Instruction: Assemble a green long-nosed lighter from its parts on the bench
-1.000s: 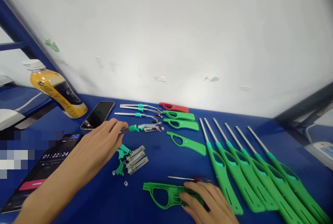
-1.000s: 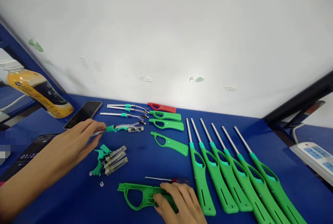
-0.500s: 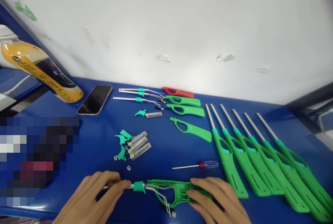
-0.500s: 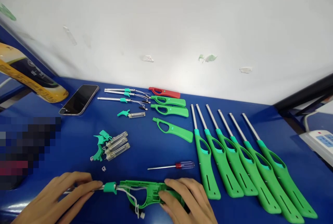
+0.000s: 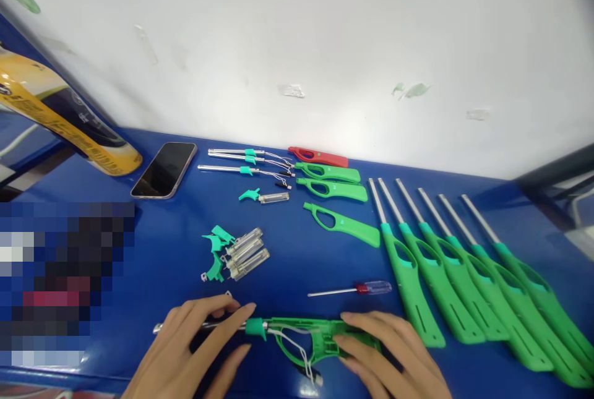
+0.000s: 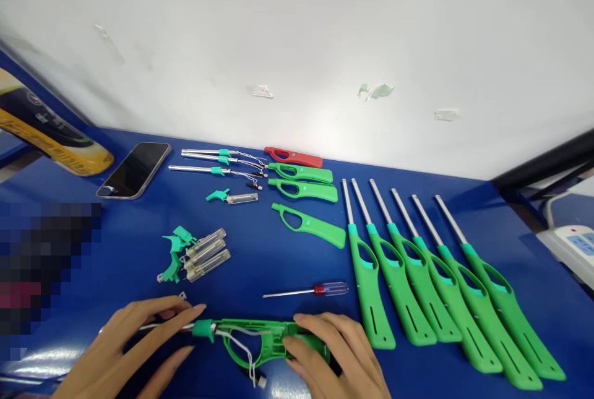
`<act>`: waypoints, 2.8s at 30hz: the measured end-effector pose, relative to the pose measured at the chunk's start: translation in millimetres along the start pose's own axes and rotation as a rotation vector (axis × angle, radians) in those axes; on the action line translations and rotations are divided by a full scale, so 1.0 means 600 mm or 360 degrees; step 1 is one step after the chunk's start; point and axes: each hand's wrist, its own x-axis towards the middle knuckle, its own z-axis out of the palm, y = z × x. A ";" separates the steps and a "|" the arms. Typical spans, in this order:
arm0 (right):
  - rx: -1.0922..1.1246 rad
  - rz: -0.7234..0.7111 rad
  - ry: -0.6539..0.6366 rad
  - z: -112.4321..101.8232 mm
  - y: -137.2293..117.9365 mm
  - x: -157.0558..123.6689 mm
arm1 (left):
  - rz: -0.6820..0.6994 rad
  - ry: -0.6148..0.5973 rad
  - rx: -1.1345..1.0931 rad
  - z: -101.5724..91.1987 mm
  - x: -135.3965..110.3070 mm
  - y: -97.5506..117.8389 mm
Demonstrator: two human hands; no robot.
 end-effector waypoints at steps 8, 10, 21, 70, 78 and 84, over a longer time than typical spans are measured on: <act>0.0025 0.0043 0.0045 0.002 -0.002 -0.002 | -0.0086 0.0032 -0.0328 0.003 0.030 0.012; 0.0023 0.0054 0.0049 0.002 -0.002 -0.003 | -0.0118 0.0002 -0.0348 0.005 0.020 0.007; 0.0084 0.0112 0.0087 0.001 -0.007 0.002 | -0.0045 -0.0026 -0.0338 0.006 0.019 0.012; 0.0125 0.0031 0.0185 0.001 -0.034 0.030 | -0.0062 -0.0080 -0.0388 0.009 0.021 0.015; 0.0258 0.0116 0.0205 -0.001 -0.036 0.040 | -0.0007 -0.0078 -0.0345 0.008 0.019 0.007; 0.0282 0.0134 0.0180 -0.002 -0.035 0.038 | -0.0068 -0.0060 -0.0467 0.010 0.009 0.003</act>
